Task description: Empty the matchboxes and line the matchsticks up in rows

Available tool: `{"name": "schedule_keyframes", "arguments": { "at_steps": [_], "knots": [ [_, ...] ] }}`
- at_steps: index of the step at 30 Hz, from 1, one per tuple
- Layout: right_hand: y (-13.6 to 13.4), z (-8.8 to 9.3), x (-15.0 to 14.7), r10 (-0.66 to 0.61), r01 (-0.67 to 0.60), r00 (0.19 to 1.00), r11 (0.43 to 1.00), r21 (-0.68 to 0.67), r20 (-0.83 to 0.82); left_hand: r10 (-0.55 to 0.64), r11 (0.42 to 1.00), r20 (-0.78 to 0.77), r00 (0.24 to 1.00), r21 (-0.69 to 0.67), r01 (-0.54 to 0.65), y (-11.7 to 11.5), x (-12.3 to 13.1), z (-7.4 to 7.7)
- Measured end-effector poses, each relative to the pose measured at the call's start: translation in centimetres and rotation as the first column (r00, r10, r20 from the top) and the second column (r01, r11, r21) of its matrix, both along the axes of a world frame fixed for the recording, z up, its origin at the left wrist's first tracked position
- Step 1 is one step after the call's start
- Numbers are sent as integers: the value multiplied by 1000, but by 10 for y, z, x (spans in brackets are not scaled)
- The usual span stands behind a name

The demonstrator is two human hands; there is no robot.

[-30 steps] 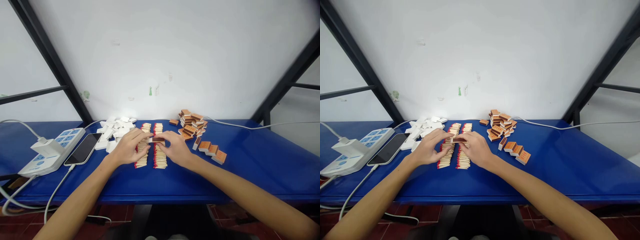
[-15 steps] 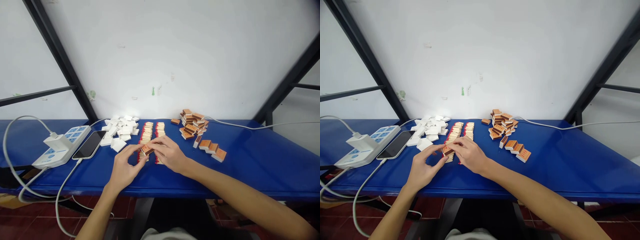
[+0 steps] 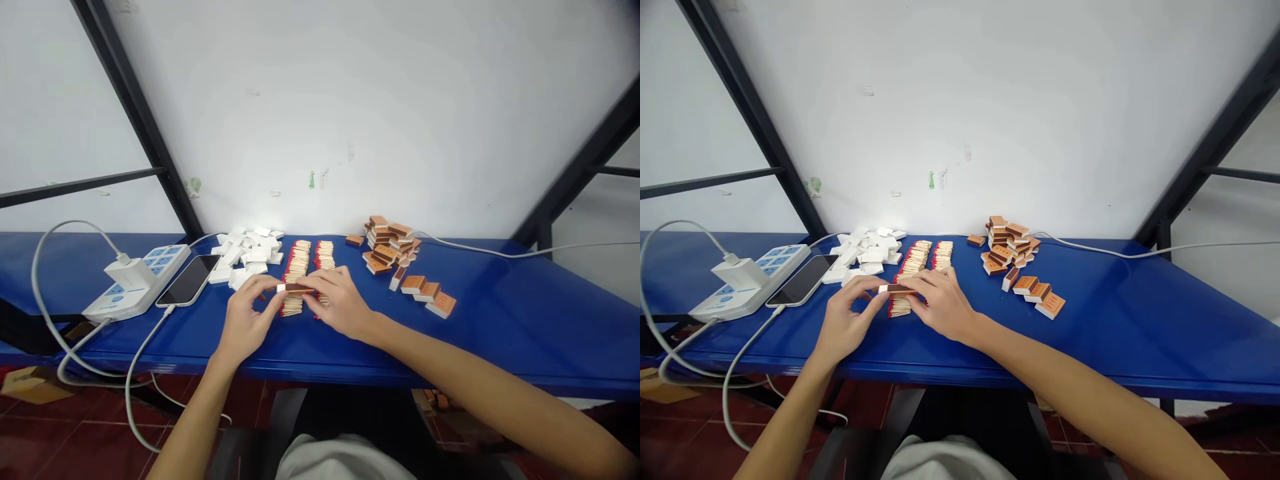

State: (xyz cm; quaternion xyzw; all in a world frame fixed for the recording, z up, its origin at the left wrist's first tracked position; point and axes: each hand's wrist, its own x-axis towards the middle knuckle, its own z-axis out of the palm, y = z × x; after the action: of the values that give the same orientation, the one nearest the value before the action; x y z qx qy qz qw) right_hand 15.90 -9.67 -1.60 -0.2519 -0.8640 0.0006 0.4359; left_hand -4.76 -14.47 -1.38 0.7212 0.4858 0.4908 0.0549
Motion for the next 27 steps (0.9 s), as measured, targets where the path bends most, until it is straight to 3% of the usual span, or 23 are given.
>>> {"name": "schedule_keyframes", "arguments": {
  "at_steps": [3,7,12,16,20,27],
  "knots": [
    [-6,0,-1,-30,29,997,999,18,72,21,1000,-18,1000,1,-21,0,-4,2],
    [-8,-1,-3,21,-38,985,995,95,171,20,997,-21,1000,-68,-22,-2,-9,-1],
    [-9,-2,-1,8,-26,972,997,74,235,59,986,-120,991,-150,-76,-7,-22,-7],
    [-10,-2,0,-13,6,948,1000,24,318,-61,941,-86,994,-338,29,-12,-28,-8],
    [-11,-3,0,-42,42,931,999,8,363,-179,914,-154,972,-391,107,-10,-30,-8],
    [-12,0,-2,-52,70,905,997,-26,422,-217,873,-158,963,-473,119,-6,-32,-4]
  ]
}}
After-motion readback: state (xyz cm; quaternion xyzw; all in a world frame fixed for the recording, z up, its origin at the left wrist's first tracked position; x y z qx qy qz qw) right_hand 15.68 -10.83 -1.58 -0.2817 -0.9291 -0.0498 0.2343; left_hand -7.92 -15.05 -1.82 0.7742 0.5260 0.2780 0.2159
